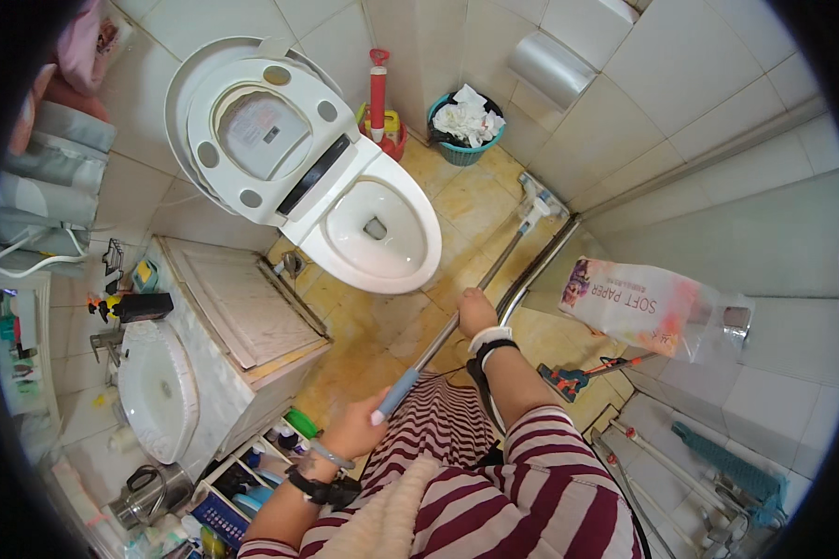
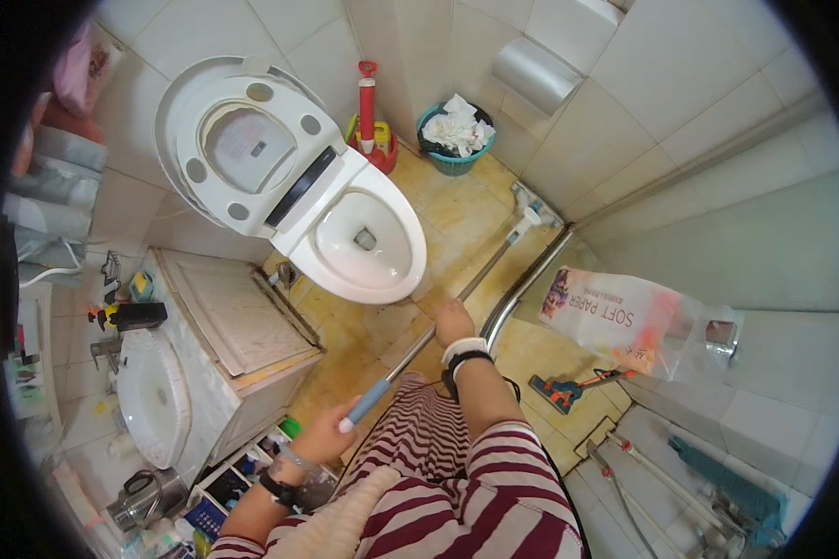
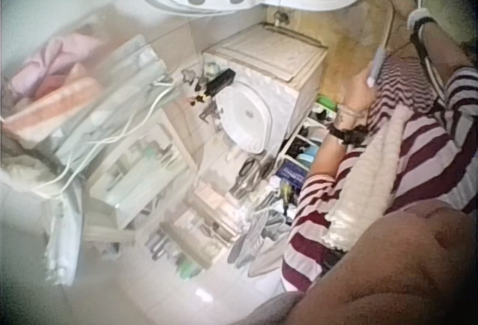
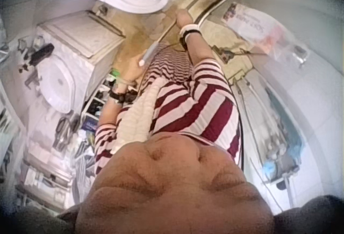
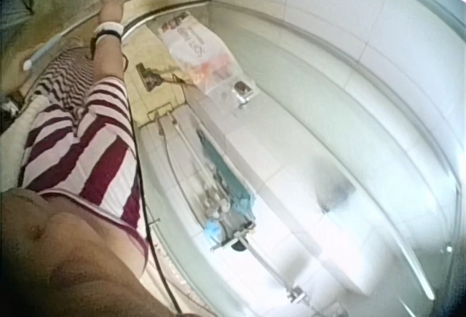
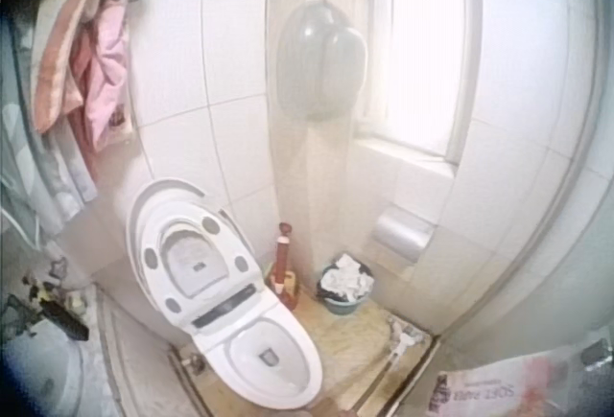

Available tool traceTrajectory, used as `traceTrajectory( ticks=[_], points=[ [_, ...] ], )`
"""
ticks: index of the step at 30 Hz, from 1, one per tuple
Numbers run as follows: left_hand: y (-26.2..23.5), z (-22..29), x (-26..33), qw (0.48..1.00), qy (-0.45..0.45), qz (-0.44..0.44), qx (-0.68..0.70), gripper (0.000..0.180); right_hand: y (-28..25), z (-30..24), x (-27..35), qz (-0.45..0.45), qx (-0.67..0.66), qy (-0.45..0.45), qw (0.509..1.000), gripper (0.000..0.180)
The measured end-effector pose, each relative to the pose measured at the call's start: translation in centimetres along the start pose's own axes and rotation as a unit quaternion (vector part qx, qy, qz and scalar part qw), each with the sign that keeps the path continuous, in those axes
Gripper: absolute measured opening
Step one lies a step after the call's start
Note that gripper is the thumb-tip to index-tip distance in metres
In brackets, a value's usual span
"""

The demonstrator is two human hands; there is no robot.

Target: The person cleans a bathroom and a bedroom by using a vacuum extension to clean around a sink and along a floor, then wipes a bathroom surface after replacing a roll of paper.

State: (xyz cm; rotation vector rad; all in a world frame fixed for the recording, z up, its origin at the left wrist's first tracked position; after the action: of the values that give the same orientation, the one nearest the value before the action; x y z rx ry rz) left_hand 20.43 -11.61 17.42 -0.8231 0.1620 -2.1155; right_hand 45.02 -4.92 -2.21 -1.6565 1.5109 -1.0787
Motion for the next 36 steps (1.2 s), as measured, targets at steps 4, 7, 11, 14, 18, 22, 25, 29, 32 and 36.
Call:
traceTrajectory(
  ticks=[4, 7, 11, 14, 18, 22, 25, 29, 32, 36],
  points=[
    [-6.2, 2.4, 3.1, 0.979, -0.059, 0.006, -0.193, 0.047, 2.2, -5.8, 0.6, -0.069, 0.088, -0.065, 0.992, 0.011],
    [-11.4, 3.1, 7.7, 0.966, -0.099, 0.047, -0.235, 0.042, 2.2, -12.6, 1.5, 0.016, -0.08, -0.061, 0.995, 0.011],
    [-15.0, 5.3, 15.8, 0.965, -0.122, 0.095, -0.214, 0.038, 2.4, -20.4, 3.9, -0.017, -0.077, -0.18, 0.98, 0.021],
    [-14.2, 4.5, 18.7, 0.971, -0.19, 0.122, -0.083, 0.041, 0.8, -22.6, 5.0, -0.021, -0.222, -0.247, 0.943, 0.02],
    [-12.5, 3.3, 13.9, 0.979, -0.078, 0.126, -0.138, 0.04, 2.3, -18.2, 2.6, 0.072, -0.214, -0.167, 0.96, 0.012],
    [-9.2, -0.9, 8.1, 0.985, -0.08, 0.145, -0.043, 0.041, 2.8, -13.6, -1.4, 0.18, -0.599, 0.179, 0.76, 0.01],
    [-7.6, -1.2, 6.1, 0.985, -0.079, 0.145, -0.054, 0.041, 4.7, -9.5, -1.6, 0.224, -0.501, 0.204, 0.811, 0.014],
    [-6.4, -3.4, 9.0, 0.988, -0.075, 0.135, -0.025, 0.043, 5.8, -11.3, -0.4, 0.151, -0.217, 0.017, 0.964, 0.021],
    [-4.5, -3.3, 11.1, 0.991, -0.118, 0.056, -0.024, 0.046, 5.6, -11.1, 1.7, 0.138, -0.191, -0.037, 0.971, 0.022],
    [-3.3, -4.6, 13.7, 0.996, -0.077, 0.034, -0.03, 0.049, 6.1, -11.6, 4.1, -0.075, -0.169, -0.091, 0.979, 0.026]
  ],
)
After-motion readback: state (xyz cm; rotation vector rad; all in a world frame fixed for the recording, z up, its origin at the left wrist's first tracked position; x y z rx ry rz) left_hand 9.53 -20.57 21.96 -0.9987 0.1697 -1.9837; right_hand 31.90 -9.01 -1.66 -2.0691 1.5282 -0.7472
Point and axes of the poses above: each hand's wrist, its own x-axis away from the middle knuckle, its own y-axis out of the palm, z = x × y, the point moved 5 cm from there along -x, towards the middle knuckle, and after that the axes turned 2 degrees about z, right-handed, at the moved point
